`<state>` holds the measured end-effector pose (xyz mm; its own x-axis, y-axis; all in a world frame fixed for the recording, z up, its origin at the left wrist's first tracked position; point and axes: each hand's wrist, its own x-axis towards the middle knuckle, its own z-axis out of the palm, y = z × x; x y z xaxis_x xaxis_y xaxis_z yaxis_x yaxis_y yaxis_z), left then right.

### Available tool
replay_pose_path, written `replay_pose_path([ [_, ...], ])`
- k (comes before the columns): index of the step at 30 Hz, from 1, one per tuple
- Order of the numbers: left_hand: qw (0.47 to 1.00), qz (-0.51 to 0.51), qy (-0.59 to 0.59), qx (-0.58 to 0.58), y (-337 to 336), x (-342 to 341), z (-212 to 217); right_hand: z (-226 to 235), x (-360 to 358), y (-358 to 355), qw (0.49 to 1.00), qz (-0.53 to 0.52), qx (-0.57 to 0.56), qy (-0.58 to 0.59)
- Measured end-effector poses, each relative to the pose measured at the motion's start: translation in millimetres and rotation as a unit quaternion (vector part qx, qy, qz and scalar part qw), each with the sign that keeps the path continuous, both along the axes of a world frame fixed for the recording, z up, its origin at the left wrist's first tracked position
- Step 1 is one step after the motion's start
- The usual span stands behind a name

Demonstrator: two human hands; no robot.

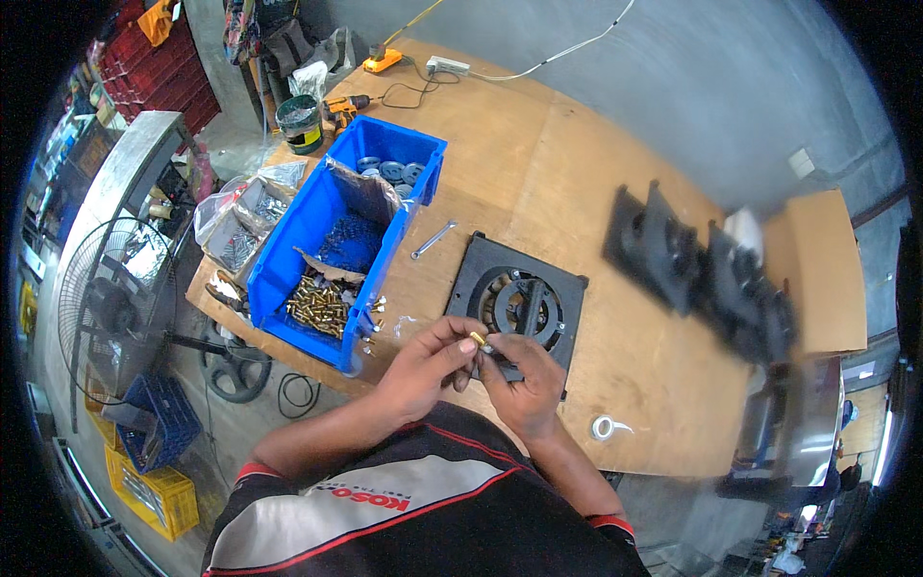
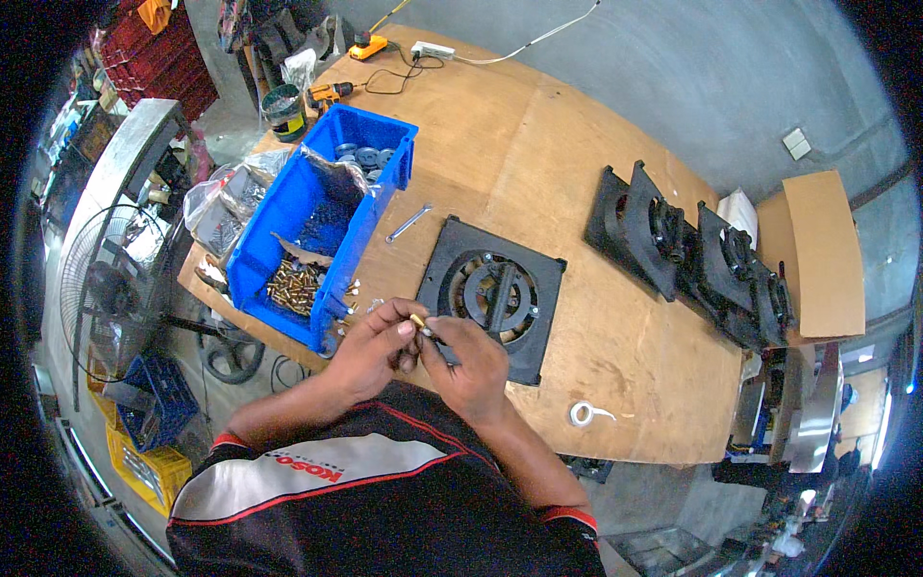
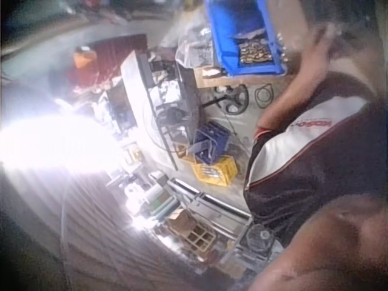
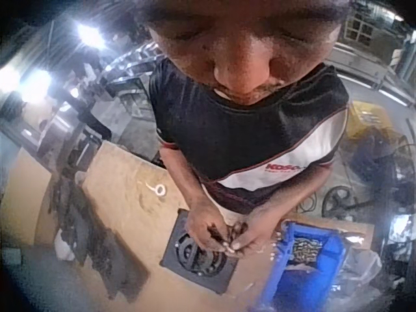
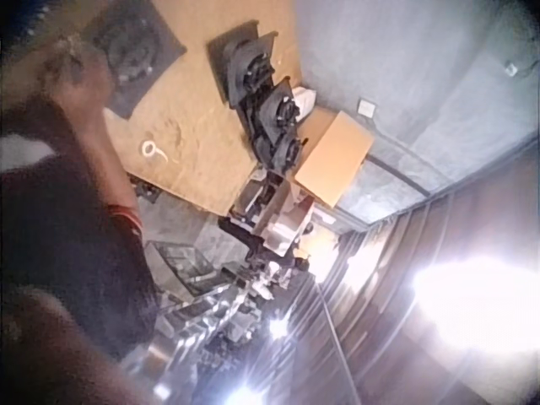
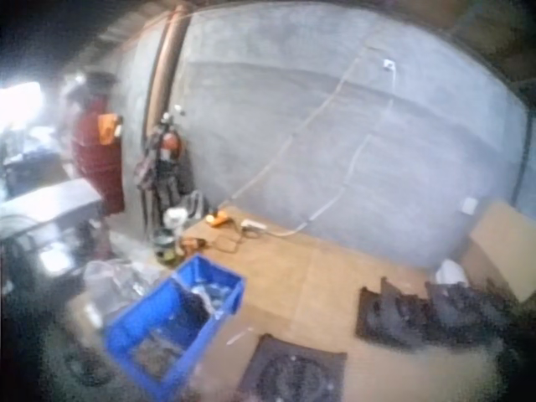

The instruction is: The person assembles a square fan unit by inserting brass fasteners into a black plastic frame and securing them with white tape. They repeat this process for multiple units, retrieving fasteners from a blue bin and applying tape to each assembly.

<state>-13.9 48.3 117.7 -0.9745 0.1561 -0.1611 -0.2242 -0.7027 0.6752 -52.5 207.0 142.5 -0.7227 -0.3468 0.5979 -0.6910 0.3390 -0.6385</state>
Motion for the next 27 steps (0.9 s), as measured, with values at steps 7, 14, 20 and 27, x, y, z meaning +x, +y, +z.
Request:
replay_pose_path([
  [7,0.971,-0.003,0.141,-0.194,-19,-1,5,6,10,8,0.971,0.050,-0.091,-0.217],
  [14,0.959,-0.002,0.201,-0.200,-15,2,3,4,5,13,0.885,0.090,-0.203,-0.409],
  [20,0.967,-0.019,0.189,-0.169,-11,4,-3,2,-2,18,0.783,0.085,-0.280,-0.548],
  [27,0.980,-0.023,0.127,-0.148,-18,2,-4,2,0,21,0.853,0.032,-0.254,-0.455],
])
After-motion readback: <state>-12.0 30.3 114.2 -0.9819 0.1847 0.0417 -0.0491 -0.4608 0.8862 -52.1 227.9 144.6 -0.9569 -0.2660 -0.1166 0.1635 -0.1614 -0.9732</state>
